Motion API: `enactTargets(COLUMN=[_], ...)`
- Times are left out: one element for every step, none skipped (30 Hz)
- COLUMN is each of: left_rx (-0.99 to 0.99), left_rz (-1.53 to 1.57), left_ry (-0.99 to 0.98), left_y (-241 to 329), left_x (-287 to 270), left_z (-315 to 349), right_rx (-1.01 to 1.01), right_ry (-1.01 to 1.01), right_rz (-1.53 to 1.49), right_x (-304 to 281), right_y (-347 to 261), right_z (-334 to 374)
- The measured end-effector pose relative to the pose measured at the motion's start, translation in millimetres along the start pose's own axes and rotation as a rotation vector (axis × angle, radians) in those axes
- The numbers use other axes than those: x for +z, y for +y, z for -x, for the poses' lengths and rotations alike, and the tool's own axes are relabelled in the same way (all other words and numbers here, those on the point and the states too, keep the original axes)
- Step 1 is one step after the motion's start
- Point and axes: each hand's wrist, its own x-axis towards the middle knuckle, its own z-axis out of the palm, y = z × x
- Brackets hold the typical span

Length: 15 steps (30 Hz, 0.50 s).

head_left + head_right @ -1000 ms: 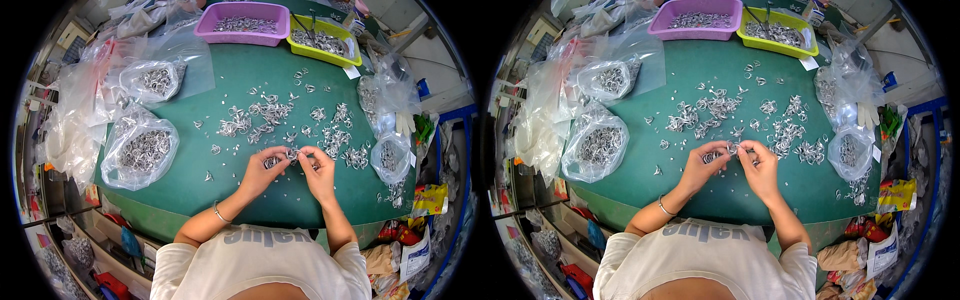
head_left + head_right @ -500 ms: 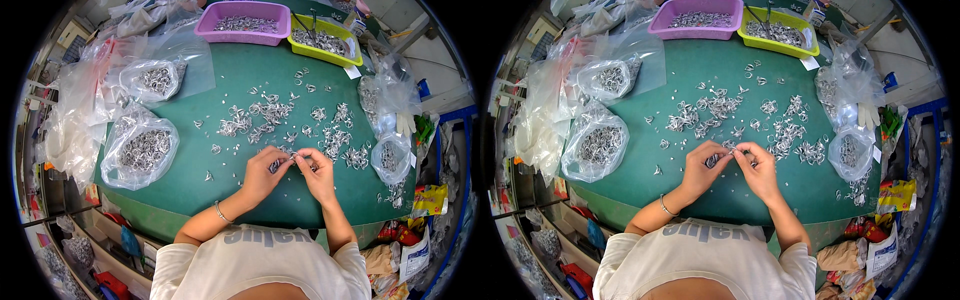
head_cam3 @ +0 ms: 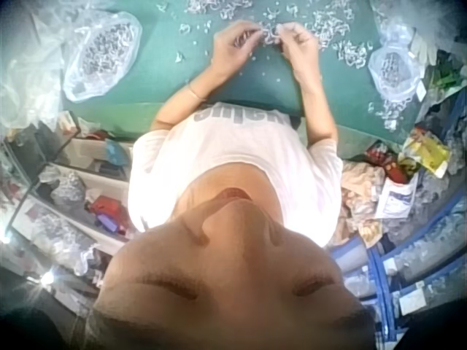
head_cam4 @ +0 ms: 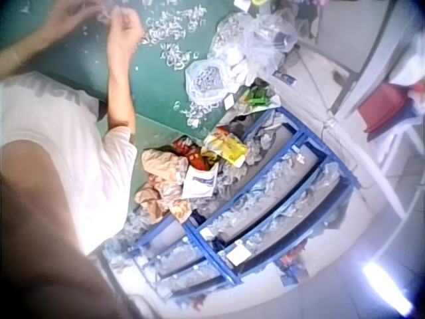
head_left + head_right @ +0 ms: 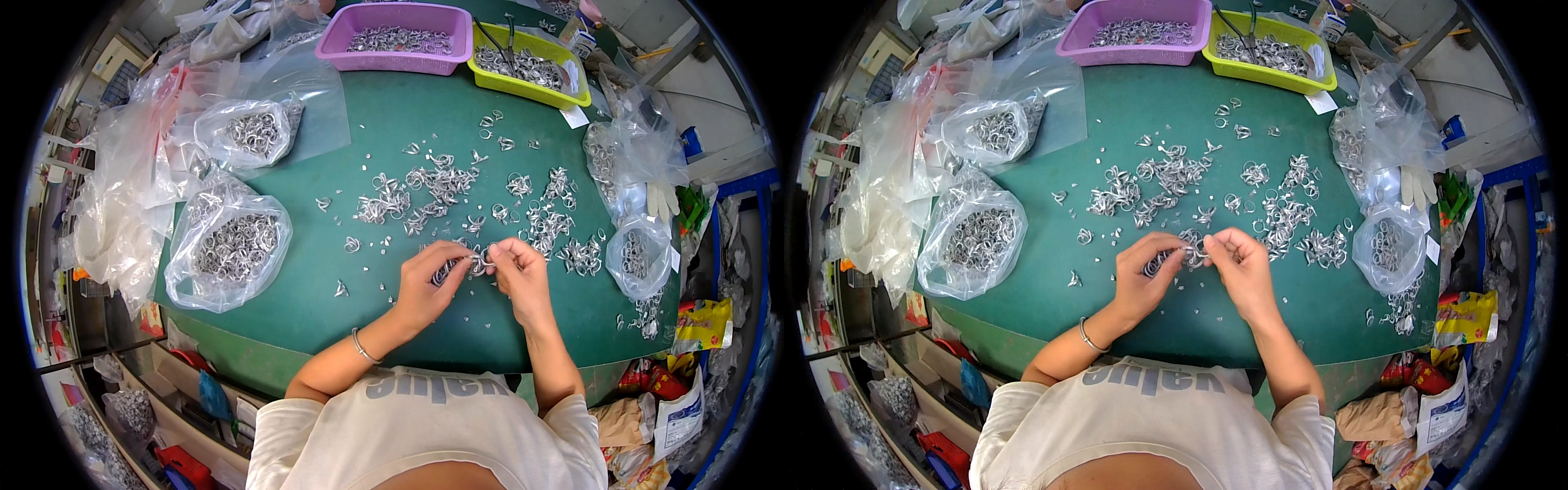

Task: The person repeatedly picks up small metal rings and fasteners from a green worktable, joins them by hand, and places the assembled units into a clear plastic bag. The person also spreads and reorganizes loose parts across the table to access new items. No tools are used; all handling is done by hand.

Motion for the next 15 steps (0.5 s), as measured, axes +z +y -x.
enactTargets(left_rx=[-0.023, -0.142, -0.261, -0.379, -0.372, -0.406, -0.44, -0.474, -0.459, -0.442, -0.426, -0.386, -0.345, -0.304, -0.307], left_rz=[0.002, 0.12, 0.24, 0.359, 0.428, 0.458, 0.489, 0.519, 0.505, 0.492, 0.478, 0.418, 0.359, 0.299, 0.268], left_ry=[0.001, -0.024, -0.049, -0.075, -0.107, -0.103, -0.099, -0.095, -0.086, -0.077, -0.068, -0.066, -0.064, -0.062, -0.072], left_y=[-0.6, -0.4, 1.7, 2.6, 2.0, 2.3, 3.1, 3.5, 3.8, 4.1, 4.4, 4.6, 5.0, 5.4, 5.4], left_x=[0.0, -2.7, -7.7, -10.4, -10.2, -10.7, -11.0, -11.2, -10.3, -9.3, -8.7, -8.4, -8.2, -8.1, -8.4], left_z=[0.3, -1.8, -6.4, -9.8, -10.9, -11.2, -11.5, -11.5, -11.5, -11.1, -10.5, -9.9, -9.0, -8.2, -7.3], right_rx=[-0.106, -0.211, -0.213, -0.215, -0.216, -0.124, -0.032, 0.06, 0.077, 0.094, 0.11, 0.029, -0.052, -0.133, -0.093], right_ry=[0.034, 0.067, 0.068, 0.068, 0.069, -0.013, -0.095, -0.176, -0.142, -0.108, -0.074, -0.02, 0.033, 0.087, 0.068], right_rz=[0.108, 0.216, 0.206, 0.195, 0.185, 0.16, 0.134, 0.108, 0.102, 0.096, 0.09, 0.131, 0.171, 0.211, 0.174], right_x=[4.2, 8.4, 12.2, 15.9, 17.4, 16.0, 12.3, 9.1, 6.1, 3.3, 1.7, 0.6, -0.5, -0.8, 0.4], right_y=[2.5, 5.3, 9.3, 14.1, 16.4, 12.1, 4.0, -0.7, -1.1, -0.6, 0.8, 5.7, 12.6, 16.1, 14.2], right_z=[0.1, 0.0, -0.8, -2.1, -2.7, -1.2, 1.8, 3.4, 3.2, 2.0, 1.1, -0.1, -1.4, -2.1, -1.8])
